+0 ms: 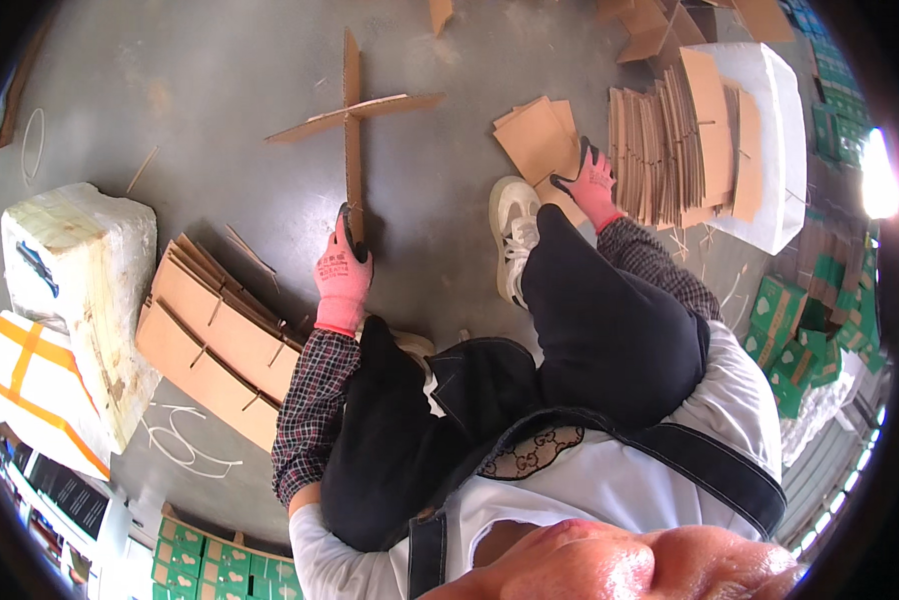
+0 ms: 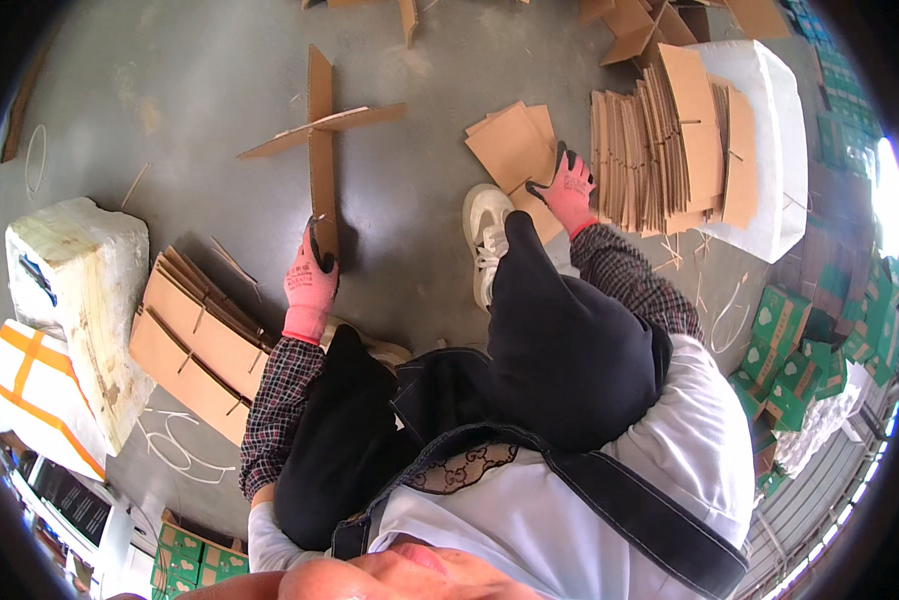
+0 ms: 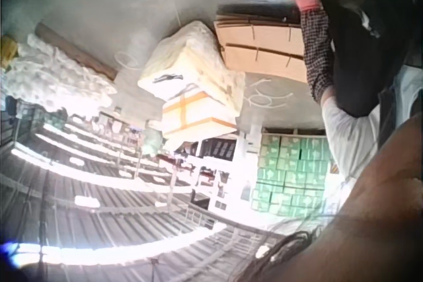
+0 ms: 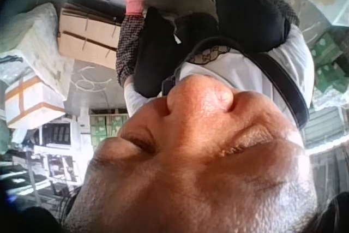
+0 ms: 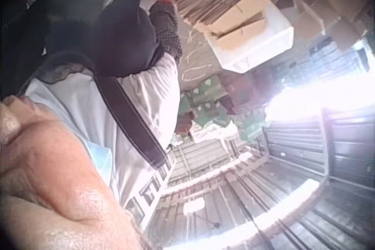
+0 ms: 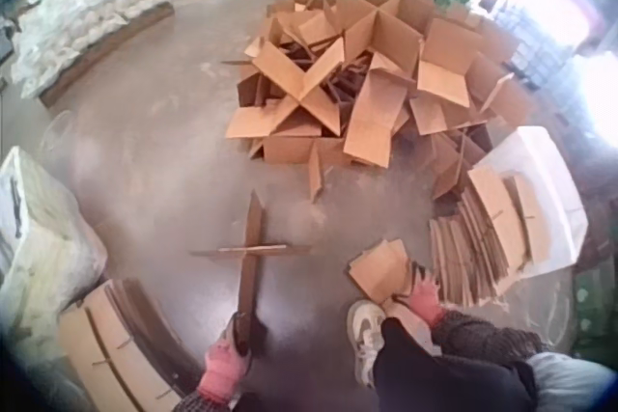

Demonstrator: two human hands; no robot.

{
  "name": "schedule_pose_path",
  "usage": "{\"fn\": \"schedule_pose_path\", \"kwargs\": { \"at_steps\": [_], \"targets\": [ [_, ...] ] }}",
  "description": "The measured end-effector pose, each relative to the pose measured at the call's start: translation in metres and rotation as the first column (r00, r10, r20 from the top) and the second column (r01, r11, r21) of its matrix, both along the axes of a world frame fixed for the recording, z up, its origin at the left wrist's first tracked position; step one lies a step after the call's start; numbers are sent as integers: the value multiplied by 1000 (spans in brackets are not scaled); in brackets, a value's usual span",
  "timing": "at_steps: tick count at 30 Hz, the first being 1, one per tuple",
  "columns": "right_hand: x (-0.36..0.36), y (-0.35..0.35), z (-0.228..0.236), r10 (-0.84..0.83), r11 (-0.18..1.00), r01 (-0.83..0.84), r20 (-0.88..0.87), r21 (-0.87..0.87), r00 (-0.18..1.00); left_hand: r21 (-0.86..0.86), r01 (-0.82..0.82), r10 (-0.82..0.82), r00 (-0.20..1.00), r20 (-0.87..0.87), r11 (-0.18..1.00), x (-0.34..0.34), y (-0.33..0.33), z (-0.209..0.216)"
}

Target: The person assembles cardboard dividers by slotting precut cardboard strips together and then stacks the completed dividers.

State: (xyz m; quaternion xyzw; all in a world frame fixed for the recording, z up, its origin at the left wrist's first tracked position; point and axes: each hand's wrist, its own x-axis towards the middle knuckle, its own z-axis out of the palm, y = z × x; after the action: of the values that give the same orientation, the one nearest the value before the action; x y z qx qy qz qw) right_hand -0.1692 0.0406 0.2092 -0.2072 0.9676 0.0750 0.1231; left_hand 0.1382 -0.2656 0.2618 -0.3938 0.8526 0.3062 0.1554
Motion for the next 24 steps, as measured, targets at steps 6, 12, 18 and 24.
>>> {"fn": "schedule_pose_path", "kwargs": {
  "at_steps": [6,12,18,24],
  "targets": [
    [2,20,11,-1,1000,2,83,-13,997,5,1,-1,1000,9,1000,-1,3,-5],
    [12,24,37,2,982,18,102,-188,995,46,-23,21,999,46,999,-4,3,3],
    [32,-93,142,450,737,-324,74,-594,890,-14,-56,56,998,7,998,-4,2,4],
    [127,-232,159,978,200,-938,-7,-283,210,-68,4,-4,1000,-7,998,-11,5,-9]
  ]
}}
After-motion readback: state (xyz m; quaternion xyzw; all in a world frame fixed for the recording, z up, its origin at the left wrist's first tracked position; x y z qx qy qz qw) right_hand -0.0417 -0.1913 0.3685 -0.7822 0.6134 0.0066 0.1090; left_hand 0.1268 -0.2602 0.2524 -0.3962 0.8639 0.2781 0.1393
